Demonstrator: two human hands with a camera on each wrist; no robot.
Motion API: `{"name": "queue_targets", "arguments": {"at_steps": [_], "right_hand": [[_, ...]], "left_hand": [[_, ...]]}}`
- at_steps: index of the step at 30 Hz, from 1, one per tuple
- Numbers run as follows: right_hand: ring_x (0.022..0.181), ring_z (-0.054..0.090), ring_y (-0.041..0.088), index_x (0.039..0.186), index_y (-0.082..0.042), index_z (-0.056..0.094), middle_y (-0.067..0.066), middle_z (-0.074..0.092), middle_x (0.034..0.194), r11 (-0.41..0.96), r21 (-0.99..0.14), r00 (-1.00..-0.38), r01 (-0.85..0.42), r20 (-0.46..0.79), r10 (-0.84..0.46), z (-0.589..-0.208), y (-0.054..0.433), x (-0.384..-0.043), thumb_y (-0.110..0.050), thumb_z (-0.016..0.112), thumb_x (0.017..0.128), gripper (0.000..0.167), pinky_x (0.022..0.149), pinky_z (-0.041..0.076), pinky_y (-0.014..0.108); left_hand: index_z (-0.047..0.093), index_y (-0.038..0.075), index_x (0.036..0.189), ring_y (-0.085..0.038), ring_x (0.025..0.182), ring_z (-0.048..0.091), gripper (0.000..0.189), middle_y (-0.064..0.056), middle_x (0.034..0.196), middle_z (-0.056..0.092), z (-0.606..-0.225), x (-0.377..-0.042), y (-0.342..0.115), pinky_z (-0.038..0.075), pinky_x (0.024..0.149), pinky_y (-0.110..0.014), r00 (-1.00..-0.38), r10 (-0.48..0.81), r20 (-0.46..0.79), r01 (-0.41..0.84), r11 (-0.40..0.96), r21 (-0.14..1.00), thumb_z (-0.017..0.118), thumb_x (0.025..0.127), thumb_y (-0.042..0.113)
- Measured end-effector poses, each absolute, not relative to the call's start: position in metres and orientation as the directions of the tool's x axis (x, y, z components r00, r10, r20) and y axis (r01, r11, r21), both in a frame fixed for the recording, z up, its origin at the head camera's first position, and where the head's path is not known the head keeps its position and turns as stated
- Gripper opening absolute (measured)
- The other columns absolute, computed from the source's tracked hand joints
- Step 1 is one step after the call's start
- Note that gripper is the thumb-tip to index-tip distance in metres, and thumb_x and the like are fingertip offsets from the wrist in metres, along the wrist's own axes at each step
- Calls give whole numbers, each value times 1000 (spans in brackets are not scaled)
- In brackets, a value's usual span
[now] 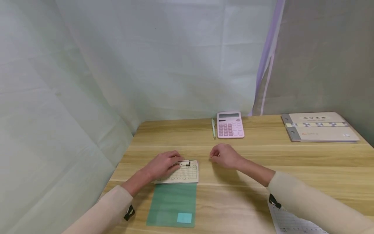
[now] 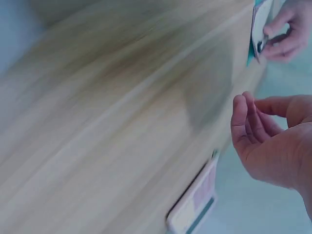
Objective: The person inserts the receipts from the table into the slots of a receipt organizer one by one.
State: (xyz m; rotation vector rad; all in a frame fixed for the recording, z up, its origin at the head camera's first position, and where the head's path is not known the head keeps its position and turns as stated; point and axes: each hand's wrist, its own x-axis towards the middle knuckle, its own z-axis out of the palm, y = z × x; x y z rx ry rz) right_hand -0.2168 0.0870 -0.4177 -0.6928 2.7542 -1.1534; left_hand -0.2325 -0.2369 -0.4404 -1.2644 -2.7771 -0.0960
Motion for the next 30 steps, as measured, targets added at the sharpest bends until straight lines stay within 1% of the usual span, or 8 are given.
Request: {"name": "queue_targets", "arguments": {"at_steps": [4, 8, 13, 15, 18, 22, 27, 30], "right_hand": [[89, 71, 22, 112, 6, 75, 12, 76, 100, 562, -690, -841, -456, 127, -526, -410, 129, -208, 4, 68, 96, 18, 81, 59, 37], [109, 71, 37, 130, 10, 67, 19, 74, 120, 533, -713, -814, -455, 91, -574, -402, 171, -197, 4, 68, 97, 34, 89, 60, 45], [121, 66, 42, 138, 8, 63, 21, 69, 135, 528, -722, -810, -447, 77, -581, -397, 215, -182, -8, 76, 98, 45, 98, 55, 54], [122, 66, 41, 140, 7, 63, 20, 68, 137, 526, -723, -811, -448, 81, -579, -396, 231, -178, -13, 77, 99, 48, 100, 54, 54], [123, 67, 38, 143, 4, 62, 19, 66, 140, 520, -739, -819, -428, 74, -569, -397, 251, -172, -18, 78, 99, 51, 99, 56, 46], [121, 68, 23, 142, 3, 63, 19, 67, 140, 500, -767, -820, -402, 60, -569, -399, 277, -166, -15, 76, 100, 48, 95, 57, 33], [105, 71, 11, 133, 5, 68, 14, 74, 126, 435, -801, -783, -412, 67, -619, -406, 308, -158, -5, 72, 101, 34, 87, 57, 26], [95, 71, 12, 128, 7, 70, 8, 77, 116, 392, -827, -758, -403, 62, -649, -411, 325, -151, 2, 70, 100, 28, 81, 57, 25]], "left_hand": [[72, 13, 137, -18, 113, 65, 38, -2, 127, 67, -441, -234, -237, 56, 96, -41, -686, 722, 92, 728, 682, 71, 72, 104, 31], [70, 14, 140, -16, 111, 63, 42, 0, 127, 66, -441, -235, -235, 55, 96, -41, -704, 706, 77, 709, 697, 103, 70, 105, 37], [68, 16, 143, -14, 108, 61, 46, 0, 130, 65, -439, -237, -234, 54, 94, -41, -718, 694, 55, 695, 708, 129, 69, 105, 42], [68, 17, 143, -14, 108, 61, 47, 0, 130, 65, -439, -238, -233, 54, 94, -41, -720, 692, 51, 691, 709, 141, 69, 104, 43], [69, 17, 142, -14, 108, 61, 46, 0, 130, 65, -441, -239, -234, 54, 94, -42, -722, 690, 53, 688, 709, 152, 70, 104, 43], [69, 16, 141, -15, 108, 62, 47, 0, 130, 66, -442, -239, -234, 54, 94, -43, -721, 690, 60, 689, 705, 166, 70, 103, 43], [69, 17, 142, -14, 106, 61, 48, 0, 130, 66, -441, -238, -235, 54, 93, -43, -719, 692, 65, 691, 702, 171, 71, 103, 44], [69, 17, 142, -13, 106, 61, 48, 1, 129, 66, -442, -238, -236, 54, 92, -42, -716, 694, 71, 695, 700, 167, 72, 102, 44]]}}
